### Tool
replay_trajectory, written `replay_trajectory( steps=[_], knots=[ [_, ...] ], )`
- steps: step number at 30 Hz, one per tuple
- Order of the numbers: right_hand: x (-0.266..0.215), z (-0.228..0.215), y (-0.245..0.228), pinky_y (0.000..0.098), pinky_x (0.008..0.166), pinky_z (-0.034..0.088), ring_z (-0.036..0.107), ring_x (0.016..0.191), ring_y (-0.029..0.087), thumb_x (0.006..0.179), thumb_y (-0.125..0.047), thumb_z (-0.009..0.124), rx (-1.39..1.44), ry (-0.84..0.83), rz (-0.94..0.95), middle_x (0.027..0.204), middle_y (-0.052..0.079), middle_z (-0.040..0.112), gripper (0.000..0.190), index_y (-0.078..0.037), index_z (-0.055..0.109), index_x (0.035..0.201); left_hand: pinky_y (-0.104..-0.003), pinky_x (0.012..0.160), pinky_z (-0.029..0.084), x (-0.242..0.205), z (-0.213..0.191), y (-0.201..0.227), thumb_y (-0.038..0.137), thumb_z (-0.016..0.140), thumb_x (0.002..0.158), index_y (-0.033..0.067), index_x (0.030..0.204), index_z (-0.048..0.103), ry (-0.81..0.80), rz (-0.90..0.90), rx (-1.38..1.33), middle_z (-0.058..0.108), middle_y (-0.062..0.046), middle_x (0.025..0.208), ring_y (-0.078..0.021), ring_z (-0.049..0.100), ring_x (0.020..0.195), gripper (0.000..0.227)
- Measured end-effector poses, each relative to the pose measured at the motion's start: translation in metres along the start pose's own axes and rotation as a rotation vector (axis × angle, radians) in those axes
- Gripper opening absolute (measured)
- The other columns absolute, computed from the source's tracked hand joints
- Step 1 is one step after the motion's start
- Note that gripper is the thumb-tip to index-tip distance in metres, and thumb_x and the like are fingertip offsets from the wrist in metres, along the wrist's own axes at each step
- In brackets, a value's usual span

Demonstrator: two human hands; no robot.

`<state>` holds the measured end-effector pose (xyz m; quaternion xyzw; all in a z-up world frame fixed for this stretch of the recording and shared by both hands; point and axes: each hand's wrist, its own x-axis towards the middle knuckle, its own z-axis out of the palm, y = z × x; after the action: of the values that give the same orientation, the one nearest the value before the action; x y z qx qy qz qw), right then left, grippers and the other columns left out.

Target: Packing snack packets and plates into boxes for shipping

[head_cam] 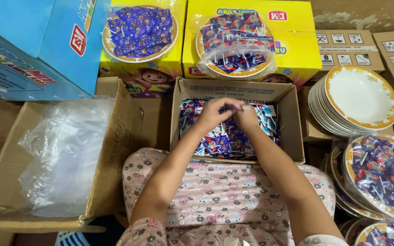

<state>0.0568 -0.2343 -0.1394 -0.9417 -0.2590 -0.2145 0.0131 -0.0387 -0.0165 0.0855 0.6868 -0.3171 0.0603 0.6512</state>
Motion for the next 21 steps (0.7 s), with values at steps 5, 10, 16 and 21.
replay_trajectory(
  steps=[5,10,16,21],
  knots=[
    [0.016,-0.064,-0.029,0.0398,0.057,0.056,0.07,0.07,0.032,0.083,-0.011,0.065,0.053,0.234,0.174,0.085,0.01,0.066,0.003,-0.009,0.066,0.086,-0.04,0.1,0.054,0.036,-0.007,0.03,0.031,0.058,0.103,0.0199,0.118,0.073,0.248,0.306,0.281,0.068,-0.001,0.12,-0.0249,0.067,0.114,0.024],
    [0.019,-0.096,-0.041,0.0404,0.055,0.056,0.07,0.07,0.031,0.087,-0.011,0.065,0.056,0.238,0.242,0.091,0.007,0.061,0.007,-0.012,0.061,0.092,-0.038,0.089,0.06,0.066,-0.002,-0.007,0.014,0.062,0.102,0.0224,0.123,0.07,0.293,0.256,0.581,0.062,0.001,0.113,-0.0254,0.07,0.107,0.023],
    [0.027,-0.104,-0.039,0.0483,0.063,0.057,0.07,0.079,0.039,0.086,-0.007,0.07,0.256,0.328,0.134,0.088,0.015,0.064,0.023,-0.006,0.066,0.108,-0.032,0.091,0.046,0.079,0.007,-0.024,0.025,0.061,0.099,0.0275,0.105,0.069,0.314,0.364,1.048,0.068,0.01,0.1,-0.0133,0.06,0.104,0.011],
    [0.034,-0.199,-0.063,0.0462,0.077,0.059,0.07,0.088,0.039,0.089,0.002,0.07,0.502,0.731,-0.203,0.108,0.018,0.072,0.021,-0.001,0.074,0.109,-0.043,0.088,0.046,0.07,0.01,-0.023,0.019,0.069,0.089,0.0208,0.12,0.071,0.347,0.312,1.098,0.062,-0.002,0.117,-0.0259,0.054,0.112,0.032]
  ],
)
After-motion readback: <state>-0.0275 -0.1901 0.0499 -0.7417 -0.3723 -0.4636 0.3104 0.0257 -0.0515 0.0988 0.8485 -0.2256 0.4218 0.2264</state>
